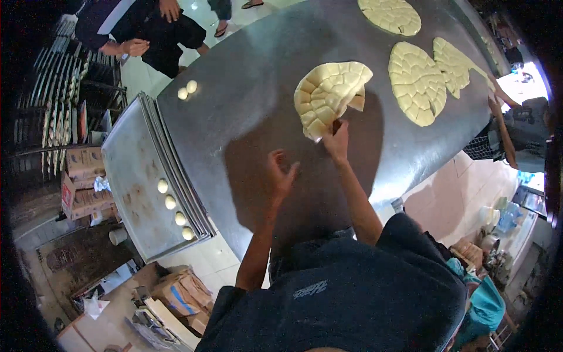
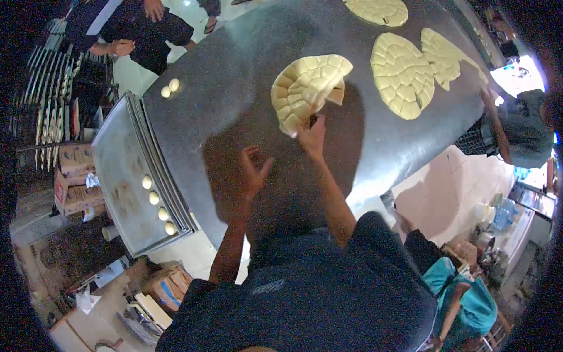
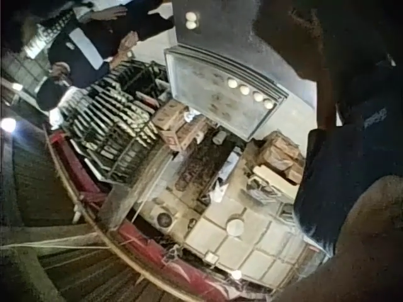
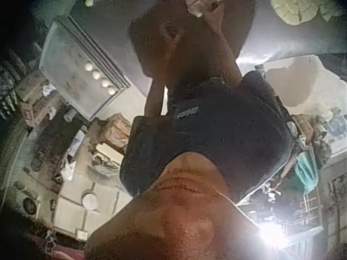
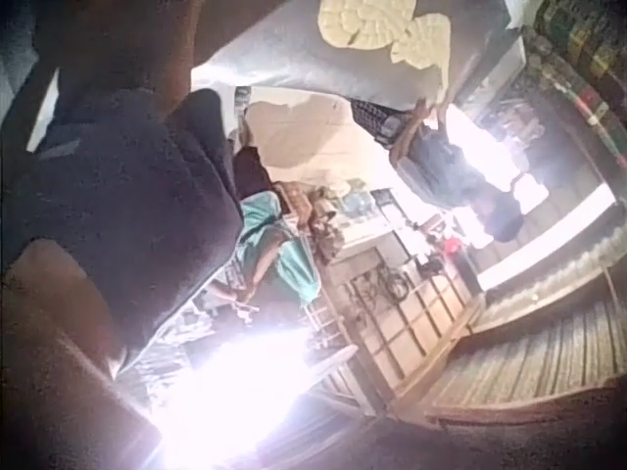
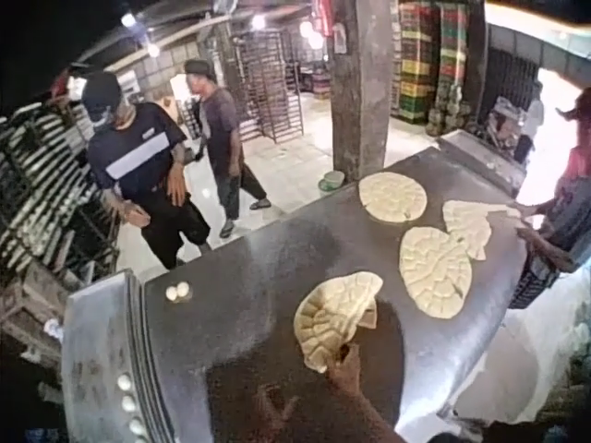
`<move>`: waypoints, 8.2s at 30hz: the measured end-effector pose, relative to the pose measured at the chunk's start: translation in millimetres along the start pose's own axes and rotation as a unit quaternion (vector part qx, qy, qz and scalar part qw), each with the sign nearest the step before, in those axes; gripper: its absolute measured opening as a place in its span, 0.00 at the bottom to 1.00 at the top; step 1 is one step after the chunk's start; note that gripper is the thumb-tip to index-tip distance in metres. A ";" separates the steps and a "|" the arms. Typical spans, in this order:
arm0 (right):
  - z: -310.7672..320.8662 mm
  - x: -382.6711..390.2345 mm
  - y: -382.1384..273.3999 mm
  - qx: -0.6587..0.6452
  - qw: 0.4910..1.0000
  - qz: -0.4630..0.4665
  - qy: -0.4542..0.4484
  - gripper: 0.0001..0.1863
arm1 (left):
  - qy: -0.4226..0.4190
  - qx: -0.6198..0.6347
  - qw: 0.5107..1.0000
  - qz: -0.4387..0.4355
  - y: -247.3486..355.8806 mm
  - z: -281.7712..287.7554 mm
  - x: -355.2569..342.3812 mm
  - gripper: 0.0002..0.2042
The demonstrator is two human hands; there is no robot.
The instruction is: Shaping dough into small balls and arranging them on baking trays alongside larger decorative dough pieces.
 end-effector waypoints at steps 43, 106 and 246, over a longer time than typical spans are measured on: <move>13.6 -19.6 18.7 -0.044 0.994 -0.096 -0.026 0.29 | 0.102 -0.188 0.976 -0.034 -18.9 -0.6 47.7 0.36; 139.9 257.6 64.3 0.123 0.986 0.014 -0.110 0.27 | -0.158 0.095 0.970 0.158 -136.0 39.7 233.3 0.20; -467.2 226.0 -356.5 0.171 0.766 0.559 -0.268 0.25 | 0.482 0.196 0.853 0.043 -85.4 438.5 192.2 0.20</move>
Point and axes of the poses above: each hand's wrist, its own x-axis away from the middle knuckle, its own z-axis out of the back of the hand, y = z × x, the point moved 2 cm from there along -x, towards the middle knuckle, and after that the axes turned 10 degrees about x, right-handed, at the moved point
